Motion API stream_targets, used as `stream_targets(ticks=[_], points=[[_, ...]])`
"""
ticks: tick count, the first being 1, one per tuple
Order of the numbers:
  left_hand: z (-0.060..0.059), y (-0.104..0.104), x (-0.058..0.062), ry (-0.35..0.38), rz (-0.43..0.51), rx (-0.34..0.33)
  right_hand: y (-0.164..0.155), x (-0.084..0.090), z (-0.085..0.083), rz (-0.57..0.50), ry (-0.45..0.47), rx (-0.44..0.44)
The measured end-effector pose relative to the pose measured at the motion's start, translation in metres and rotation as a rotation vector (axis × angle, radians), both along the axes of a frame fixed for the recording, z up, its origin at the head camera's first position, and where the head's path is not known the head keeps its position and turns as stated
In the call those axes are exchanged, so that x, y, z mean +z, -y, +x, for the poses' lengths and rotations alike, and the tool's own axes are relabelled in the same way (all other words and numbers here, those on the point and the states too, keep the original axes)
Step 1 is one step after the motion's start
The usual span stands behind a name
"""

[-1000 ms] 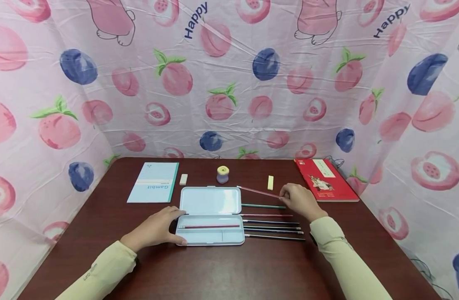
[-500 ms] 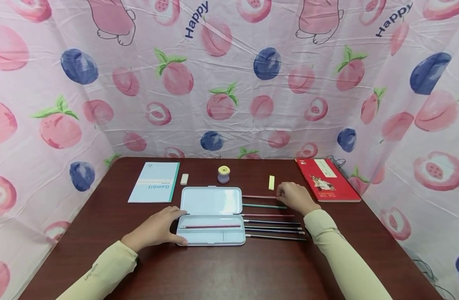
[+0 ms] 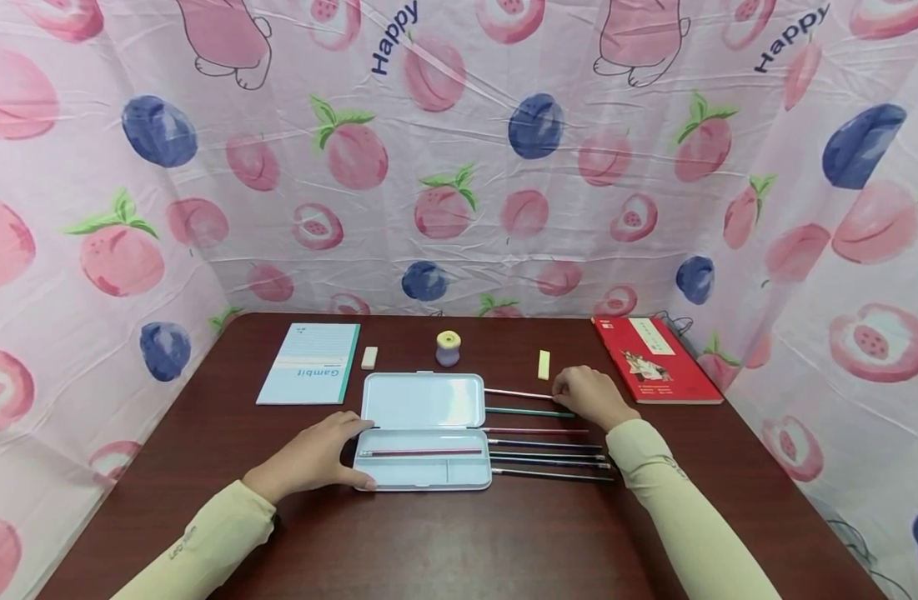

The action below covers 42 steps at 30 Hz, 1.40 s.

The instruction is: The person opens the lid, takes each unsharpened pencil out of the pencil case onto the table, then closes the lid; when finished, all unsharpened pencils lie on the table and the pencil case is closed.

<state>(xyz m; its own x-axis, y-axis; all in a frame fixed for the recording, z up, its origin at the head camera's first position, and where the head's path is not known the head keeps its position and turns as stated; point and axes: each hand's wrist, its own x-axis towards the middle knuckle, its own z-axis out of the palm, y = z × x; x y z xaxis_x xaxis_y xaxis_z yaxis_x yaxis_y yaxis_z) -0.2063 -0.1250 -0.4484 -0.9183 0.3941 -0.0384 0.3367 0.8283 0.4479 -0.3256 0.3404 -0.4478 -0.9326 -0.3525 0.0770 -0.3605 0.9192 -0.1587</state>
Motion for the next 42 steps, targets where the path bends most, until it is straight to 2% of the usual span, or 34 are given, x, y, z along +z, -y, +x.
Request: stream_targets(ticks=[5, 11, 14, 17, 22, 26, 33, 42], points=[[0.0, 0.0, -0.001, 0.004, -0.005, 0.001, 0.004, 0.003, 0.007, -0.06, -0.01, -0.013], [-0.001, 0.001, -0.001, -0.001, -0.005, -0.002, 0.031, 0.013, 0.03, -0.263, -0.047, -0.014], [-0.002, 0.001, 0.001, -0.006, 0.002, -0.002, 0.053, 0.019, 0.046, -0.342, -0.069, 0.036], [-0.002, 0.002, 0.002, -0.009, 0.005, 0.002, 0.076, 0.022, 0.062, -0.366, -0.072, 0.104], [-0.001, 0.002, -0.001, -0.001, -0.005, 0.008, 0.109, 0.017, 0.082, -0.343, -0.028, 0.218], [-0.002, 0.001, -0.003, 0.004, -0.007, 0.004, 0.124, 0.01, 0.091, -0.292, 0.011, 0.273], [-0.001, 0.0, -0.005, 0.002, -0.003, 0.0, 0.14, 0.006, 0.093, -0.177, 0.086, 0.32], [-0.001, 0.001, -0.003, -0.015, -0.003, -0.012, 0.146, 0.009, 0.089, -0.147, 0.131, 0.309]])
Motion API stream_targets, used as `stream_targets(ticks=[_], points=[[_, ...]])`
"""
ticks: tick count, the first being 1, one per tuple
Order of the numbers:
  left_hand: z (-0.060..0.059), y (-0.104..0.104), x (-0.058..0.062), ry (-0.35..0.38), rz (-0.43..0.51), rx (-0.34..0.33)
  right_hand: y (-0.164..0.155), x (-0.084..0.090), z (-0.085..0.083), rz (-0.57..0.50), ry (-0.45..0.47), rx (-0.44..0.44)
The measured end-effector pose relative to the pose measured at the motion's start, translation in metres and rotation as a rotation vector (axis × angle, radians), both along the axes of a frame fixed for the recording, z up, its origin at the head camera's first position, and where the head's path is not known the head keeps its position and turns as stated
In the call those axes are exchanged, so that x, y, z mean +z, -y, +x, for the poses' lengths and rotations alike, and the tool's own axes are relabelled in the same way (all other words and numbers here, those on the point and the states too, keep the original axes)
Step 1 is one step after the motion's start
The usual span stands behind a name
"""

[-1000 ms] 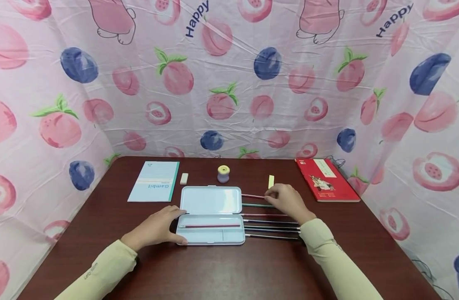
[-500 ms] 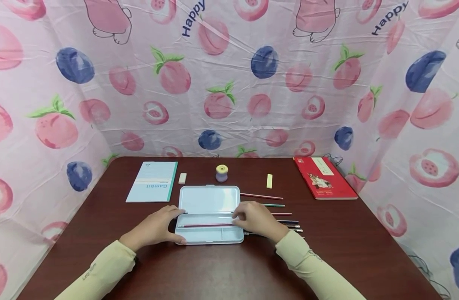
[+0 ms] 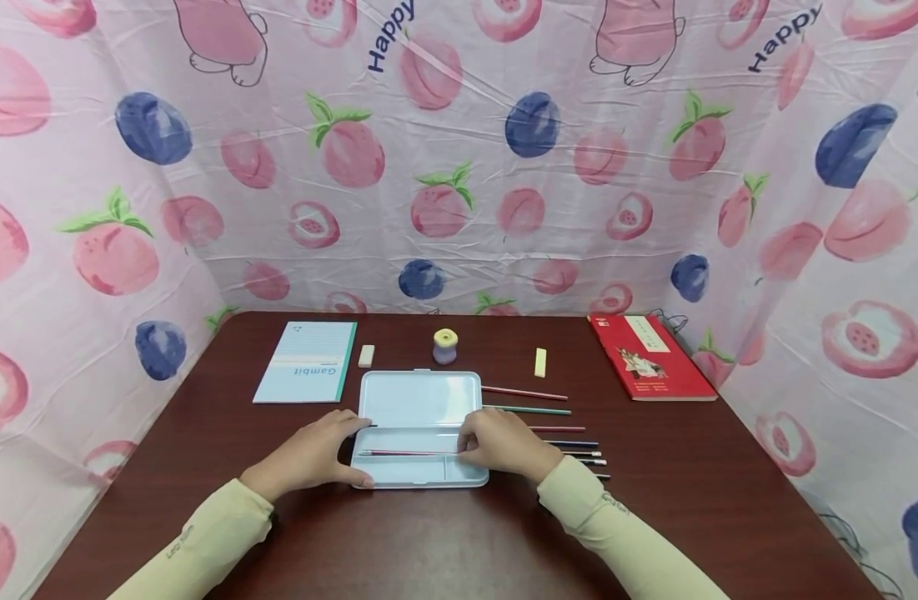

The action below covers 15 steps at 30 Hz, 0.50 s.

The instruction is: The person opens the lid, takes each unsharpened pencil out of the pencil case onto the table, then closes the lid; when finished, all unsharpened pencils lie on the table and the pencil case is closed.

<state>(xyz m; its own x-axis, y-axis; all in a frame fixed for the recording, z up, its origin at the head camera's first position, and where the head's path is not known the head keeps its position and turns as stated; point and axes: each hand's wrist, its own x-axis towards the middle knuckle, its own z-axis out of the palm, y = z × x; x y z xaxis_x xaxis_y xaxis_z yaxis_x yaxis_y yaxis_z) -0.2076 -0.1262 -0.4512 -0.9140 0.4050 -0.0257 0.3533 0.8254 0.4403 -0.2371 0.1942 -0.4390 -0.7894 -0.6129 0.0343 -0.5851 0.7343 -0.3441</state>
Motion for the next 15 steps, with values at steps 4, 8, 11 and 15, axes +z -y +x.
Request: stream_targets(ticks=[4, 8, 11, 15], points=[[0.0, 0.0, 0.001, 0.0, -0.001, 0.002, 0.0, 0.001, -0.005, 0.004, 0.058, -0.022], [0.001, 0.0, 0.002, 0.005, -0.002, 0.004, 0.0, 0.002, -0.008, 0.006, 0.116, -0.034], [0.001, 0.0, 0.001, 0.004, -0.002, 0.006, -0.001, 0.002, -0.01, 0.007, 0.153, -0.034], [0.001, -0.001, 0.001, 0.001, -0.004, 0.006, -0.002, 0.001, -0.011, 0.004, 0.189, -0.031]])
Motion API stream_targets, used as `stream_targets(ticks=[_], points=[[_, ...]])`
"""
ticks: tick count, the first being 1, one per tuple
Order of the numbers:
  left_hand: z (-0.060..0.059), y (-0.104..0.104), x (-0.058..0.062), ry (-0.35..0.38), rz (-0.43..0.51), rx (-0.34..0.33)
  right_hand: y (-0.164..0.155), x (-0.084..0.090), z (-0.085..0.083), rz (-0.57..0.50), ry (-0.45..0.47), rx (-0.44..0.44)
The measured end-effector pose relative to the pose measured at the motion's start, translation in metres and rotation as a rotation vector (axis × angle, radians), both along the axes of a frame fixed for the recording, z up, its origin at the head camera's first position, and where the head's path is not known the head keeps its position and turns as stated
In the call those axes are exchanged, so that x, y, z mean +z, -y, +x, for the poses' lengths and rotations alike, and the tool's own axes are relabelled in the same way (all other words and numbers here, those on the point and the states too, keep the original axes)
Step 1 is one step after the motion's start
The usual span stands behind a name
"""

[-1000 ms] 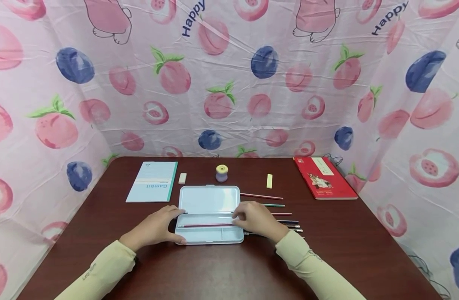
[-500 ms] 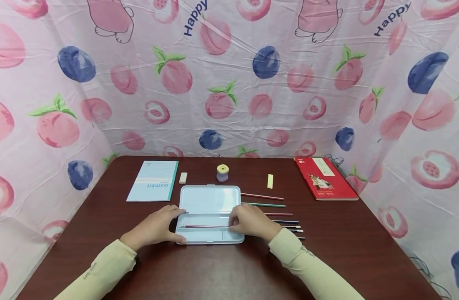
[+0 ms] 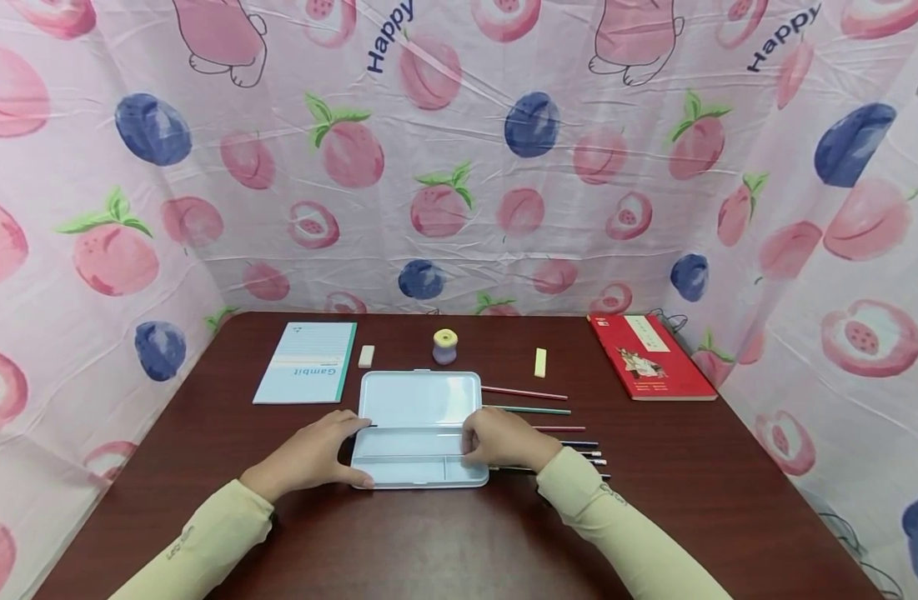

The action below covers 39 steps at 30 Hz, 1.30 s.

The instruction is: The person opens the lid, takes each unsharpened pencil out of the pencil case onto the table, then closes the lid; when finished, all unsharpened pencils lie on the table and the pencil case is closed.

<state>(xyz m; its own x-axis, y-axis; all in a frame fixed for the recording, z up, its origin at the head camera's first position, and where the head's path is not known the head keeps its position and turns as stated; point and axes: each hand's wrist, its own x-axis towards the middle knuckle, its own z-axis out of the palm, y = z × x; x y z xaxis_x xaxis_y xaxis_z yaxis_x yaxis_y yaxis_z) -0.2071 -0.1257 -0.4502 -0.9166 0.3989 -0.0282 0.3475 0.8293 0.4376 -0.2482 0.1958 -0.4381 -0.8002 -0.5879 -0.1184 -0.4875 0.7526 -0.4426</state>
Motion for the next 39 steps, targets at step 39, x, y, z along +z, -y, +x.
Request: stream_targets(ticks=[39], points=[[0.002, -0.001, 0.001, 0.008, 0.003, 0.003, -0.054, 0.017, 0.015, -0.07, -0.135, -0.026]])
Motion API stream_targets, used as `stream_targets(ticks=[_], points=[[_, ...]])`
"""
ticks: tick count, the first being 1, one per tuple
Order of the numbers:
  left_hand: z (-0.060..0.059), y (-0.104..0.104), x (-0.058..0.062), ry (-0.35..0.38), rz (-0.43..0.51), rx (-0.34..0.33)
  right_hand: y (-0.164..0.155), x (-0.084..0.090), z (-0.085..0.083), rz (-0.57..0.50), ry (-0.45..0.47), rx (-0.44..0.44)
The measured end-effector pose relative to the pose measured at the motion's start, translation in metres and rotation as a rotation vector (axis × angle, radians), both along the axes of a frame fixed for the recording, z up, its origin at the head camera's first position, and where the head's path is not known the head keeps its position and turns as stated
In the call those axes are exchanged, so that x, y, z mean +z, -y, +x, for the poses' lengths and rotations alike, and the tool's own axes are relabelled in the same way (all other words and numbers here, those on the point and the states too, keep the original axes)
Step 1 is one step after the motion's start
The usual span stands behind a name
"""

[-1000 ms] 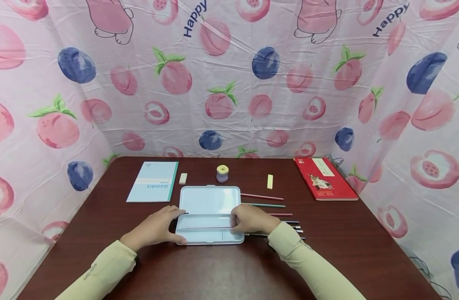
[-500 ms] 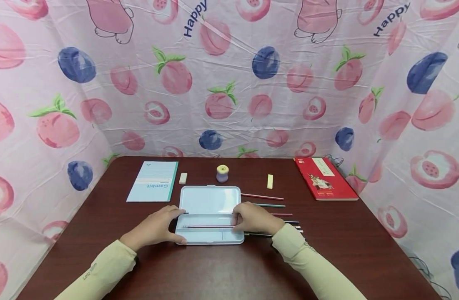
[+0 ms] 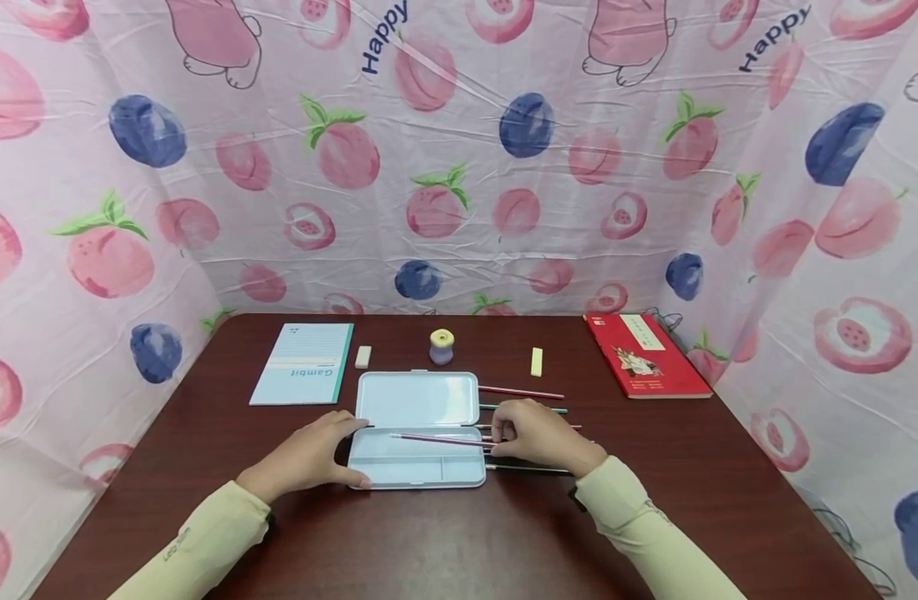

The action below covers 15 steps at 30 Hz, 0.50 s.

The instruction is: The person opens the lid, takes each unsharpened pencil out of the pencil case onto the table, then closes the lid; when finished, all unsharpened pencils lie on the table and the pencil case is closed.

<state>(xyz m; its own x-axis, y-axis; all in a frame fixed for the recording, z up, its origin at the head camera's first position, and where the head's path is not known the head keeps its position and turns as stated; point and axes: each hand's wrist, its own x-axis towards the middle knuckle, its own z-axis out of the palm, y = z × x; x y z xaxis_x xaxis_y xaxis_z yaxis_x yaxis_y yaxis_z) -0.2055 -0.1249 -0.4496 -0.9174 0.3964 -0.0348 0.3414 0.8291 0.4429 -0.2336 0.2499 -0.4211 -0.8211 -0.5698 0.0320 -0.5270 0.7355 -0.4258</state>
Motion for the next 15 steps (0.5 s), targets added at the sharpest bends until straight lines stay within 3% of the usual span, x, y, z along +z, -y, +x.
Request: stream_targets(ticks=[15], points=[[0.0, 0.0, 0.002, 0.002, 0.004, -0.01, -0.065, -0.002, 0.029, -0.117, 0.018, 0.011]])
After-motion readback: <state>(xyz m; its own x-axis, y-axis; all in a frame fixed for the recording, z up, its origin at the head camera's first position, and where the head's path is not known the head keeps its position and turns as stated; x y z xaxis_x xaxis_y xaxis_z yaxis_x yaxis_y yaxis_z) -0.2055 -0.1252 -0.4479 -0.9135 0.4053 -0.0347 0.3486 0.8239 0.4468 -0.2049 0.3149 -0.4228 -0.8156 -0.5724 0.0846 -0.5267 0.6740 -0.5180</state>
